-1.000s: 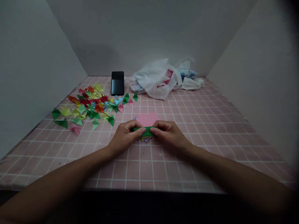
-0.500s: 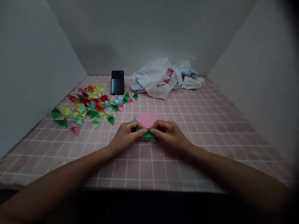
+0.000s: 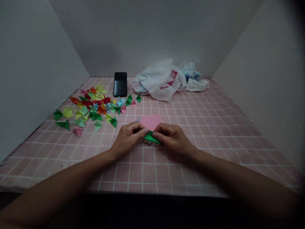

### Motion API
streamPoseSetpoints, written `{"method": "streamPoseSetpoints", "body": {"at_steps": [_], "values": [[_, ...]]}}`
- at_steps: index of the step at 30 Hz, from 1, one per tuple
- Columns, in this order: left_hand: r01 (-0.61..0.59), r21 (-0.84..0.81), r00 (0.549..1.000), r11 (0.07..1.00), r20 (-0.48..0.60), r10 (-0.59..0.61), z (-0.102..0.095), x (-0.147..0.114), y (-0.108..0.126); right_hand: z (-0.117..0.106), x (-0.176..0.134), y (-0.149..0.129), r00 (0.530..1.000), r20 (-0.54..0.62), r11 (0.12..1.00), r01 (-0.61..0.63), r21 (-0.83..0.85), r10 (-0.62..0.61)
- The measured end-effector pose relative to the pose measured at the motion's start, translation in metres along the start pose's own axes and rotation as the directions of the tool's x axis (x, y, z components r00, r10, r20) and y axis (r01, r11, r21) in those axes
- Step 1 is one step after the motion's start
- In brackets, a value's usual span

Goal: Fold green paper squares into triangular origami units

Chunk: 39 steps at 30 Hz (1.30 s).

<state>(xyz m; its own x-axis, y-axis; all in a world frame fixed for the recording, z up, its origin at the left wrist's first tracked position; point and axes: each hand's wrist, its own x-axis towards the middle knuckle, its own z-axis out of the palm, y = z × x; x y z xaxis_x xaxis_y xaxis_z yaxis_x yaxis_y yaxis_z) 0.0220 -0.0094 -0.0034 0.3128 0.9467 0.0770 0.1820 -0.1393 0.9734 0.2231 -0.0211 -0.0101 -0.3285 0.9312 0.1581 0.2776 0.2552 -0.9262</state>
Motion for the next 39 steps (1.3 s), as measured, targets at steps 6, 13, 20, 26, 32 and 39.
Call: {"method": "streamPoseSetpoints", "body": {"at_steps": [6, 13, 20, 26, 32, 39], "values": [[0.168, -0.219, 0.985, 0.961, 0.087, -0.152, 0.006, -0.001, 0.001, 0.002, -0.003, 0.0, 0.992, -0.093, 0.991, 0.079, -0.106, -0.089], [0.246, -0.231, 0.962, 0.941, 0.177, -0.208, 0.014, -0.005, -0.003, 0.005, -0.005, 0.001, 0.992, -0.073, 0.992, 0.096, -0.08, -0.102], [0.29, -0.241, 0.951, 0.926, 0.182, -0.251, 0.012, -0.002, -0.004, 0.01, -0.005, 0.004, 0.997, -0.061, 0.983, -0.043, 0.177, 0.055], [0.228, -0.146, 0.964, 0.963, 0.173, -0.202, 0.005, 0.0, -0.006, 0.003, -0.001, 0.006, 0.993, -0.053, 0.982, -0.094, 0.165, 0.104], [0.133, -0.076, 0.987, 0.988, 0.1, -0.125, 0.002, -0.001, -0.004, 0.001, 0.004, 0.006, 0.977, -0.019, 0.922, -0.195, 0.334, 0.213], [0.045, 0.05, 0.998, 0.998, 0.034, -0.047, 0.005, -0.005, -0.005, 0.007, 0.006, 0.01, 0.933, 0.199, 0.775, -0.359, 0.52, 0.299]]}}
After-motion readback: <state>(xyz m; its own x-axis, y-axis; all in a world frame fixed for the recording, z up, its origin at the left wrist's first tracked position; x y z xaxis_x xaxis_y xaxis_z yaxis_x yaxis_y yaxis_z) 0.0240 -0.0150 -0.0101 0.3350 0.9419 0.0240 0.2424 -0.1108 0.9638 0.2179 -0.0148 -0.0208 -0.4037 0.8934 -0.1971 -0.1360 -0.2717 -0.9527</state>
